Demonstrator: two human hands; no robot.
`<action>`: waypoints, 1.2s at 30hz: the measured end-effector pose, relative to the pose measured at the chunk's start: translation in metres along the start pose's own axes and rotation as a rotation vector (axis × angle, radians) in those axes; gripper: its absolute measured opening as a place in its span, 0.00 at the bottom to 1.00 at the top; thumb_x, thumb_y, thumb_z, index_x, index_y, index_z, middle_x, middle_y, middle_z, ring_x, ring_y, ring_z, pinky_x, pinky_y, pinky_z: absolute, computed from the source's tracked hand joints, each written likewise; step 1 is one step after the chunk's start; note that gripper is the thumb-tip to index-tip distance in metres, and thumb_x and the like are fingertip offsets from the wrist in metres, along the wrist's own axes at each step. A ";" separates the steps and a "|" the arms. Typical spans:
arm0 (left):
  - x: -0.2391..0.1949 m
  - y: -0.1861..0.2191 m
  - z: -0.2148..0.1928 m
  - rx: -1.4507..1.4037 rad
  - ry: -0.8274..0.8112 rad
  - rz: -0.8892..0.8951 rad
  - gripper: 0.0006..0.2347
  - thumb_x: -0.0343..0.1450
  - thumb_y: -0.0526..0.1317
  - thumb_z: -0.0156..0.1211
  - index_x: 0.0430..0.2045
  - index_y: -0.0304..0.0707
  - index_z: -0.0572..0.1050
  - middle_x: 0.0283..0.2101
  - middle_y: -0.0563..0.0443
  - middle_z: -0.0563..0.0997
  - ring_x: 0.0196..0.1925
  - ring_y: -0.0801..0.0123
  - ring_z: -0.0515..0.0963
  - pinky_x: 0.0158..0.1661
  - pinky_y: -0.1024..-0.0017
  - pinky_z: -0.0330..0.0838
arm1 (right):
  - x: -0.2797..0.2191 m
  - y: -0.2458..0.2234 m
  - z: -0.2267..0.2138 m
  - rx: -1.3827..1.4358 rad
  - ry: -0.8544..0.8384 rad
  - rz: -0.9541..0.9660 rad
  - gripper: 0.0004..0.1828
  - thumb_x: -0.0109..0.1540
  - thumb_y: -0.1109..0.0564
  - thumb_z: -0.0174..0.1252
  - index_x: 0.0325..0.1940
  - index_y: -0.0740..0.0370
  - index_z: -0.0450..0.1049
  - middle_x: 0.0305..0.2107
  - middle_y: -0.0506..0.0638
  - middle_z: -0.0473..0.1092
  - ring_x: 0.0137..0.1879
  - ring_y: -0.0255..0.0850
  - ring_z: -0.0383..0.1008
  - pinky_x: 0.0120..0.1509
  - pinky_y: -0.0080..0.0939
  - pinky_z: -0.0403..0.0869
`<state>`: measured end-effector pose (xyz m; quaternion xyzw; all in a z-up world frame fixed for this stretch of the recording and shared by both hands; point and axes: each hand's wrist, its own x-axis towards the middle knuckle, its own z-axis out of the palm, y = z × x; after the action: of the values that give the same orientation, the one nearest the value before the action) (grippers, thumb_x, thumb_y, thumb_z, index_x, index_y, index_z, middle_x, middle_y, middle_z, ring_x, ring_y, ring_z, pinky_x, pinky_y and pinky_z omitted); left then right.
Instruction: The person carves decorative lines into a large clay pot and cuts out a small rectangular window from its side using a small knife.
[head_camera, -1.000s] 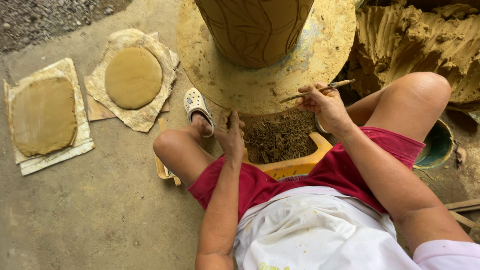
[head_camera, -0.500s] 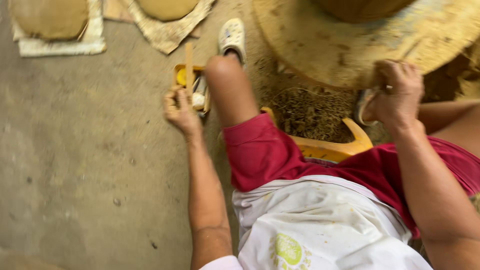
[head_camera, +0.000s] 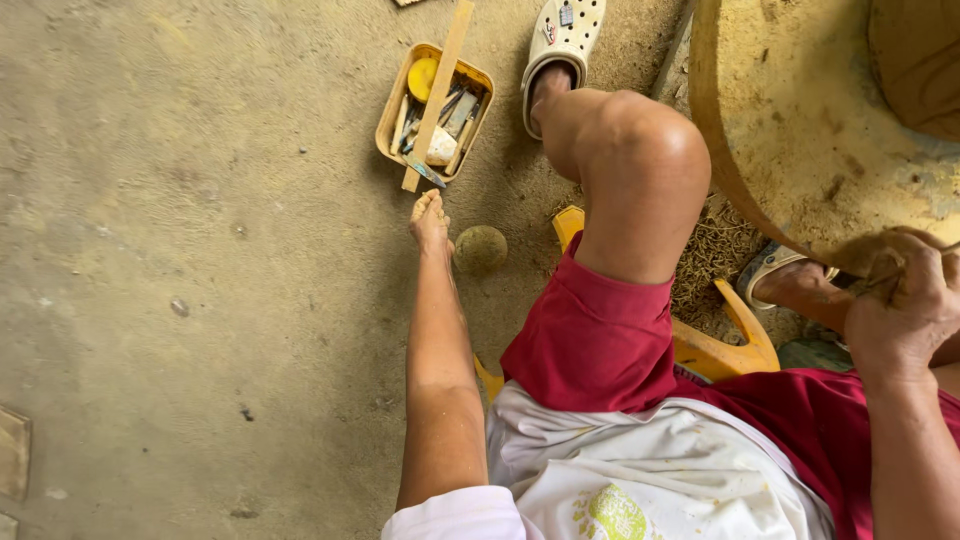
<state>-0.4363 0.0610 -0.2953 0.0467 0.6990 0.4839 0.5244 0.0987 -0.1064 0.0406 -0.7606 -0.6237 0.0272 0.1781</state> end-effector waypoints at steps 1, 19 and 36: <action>0.004 -0.003 0.006 -0.042 -0.028 -0.022 0.07 0.72 0.36 0.65 0.42 0.42 0.82 0.28 0.62 0.73 0.27 0.79 0.67 0.29 0.76 0.61 | 0.003 -0.003 -0.001 0.025 0.002 0.002 0.21 0.61 0.79 0.46 0.54 0.66 0.73 0.53 0.57 0.73 0.58 0.49 0.73 0.62 0.44 0.74; 0.026 0.019 0.030 -0.053 0.022 -0.185 0.08 0.70 0.32 0.65 0.41 0.35 0.80 0.31 0.52 0.78 0.25 0.75 0.76 0.21 0.80 0.69 | 0.034 -0.070 -0.026 -0.116 -0.019 0.026 0.16 0.66 0.71 0.57 0.57 0.61 0.76 0.46 0.56 0.76 0.54 0.51 0.75 0.60 0.48 0.75; -0.246 0.234 0.068 -0.013 -0.271 0.786 0.10 0.73 0.27 0.53 0.40 0.33 0.83 0.42 0.48 0.86 0.42 0.71 0.85 0.44 0.74 0.79 | -0.016 -0.055 0.070 -0.213 -0.830 0.183 0.35 0.62 0.55 0.54 0.75 0.52 0.59 0.36 0.62 0.77 0.41 0.55 0.80 0.42 0.56 0.78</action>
<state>-0.3770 0.0860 0.0452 0.3697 0.5497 0.6412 0.3874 0.0254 -0.0968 -0.0116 -0.7515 -0.5718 0.2817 -0.1700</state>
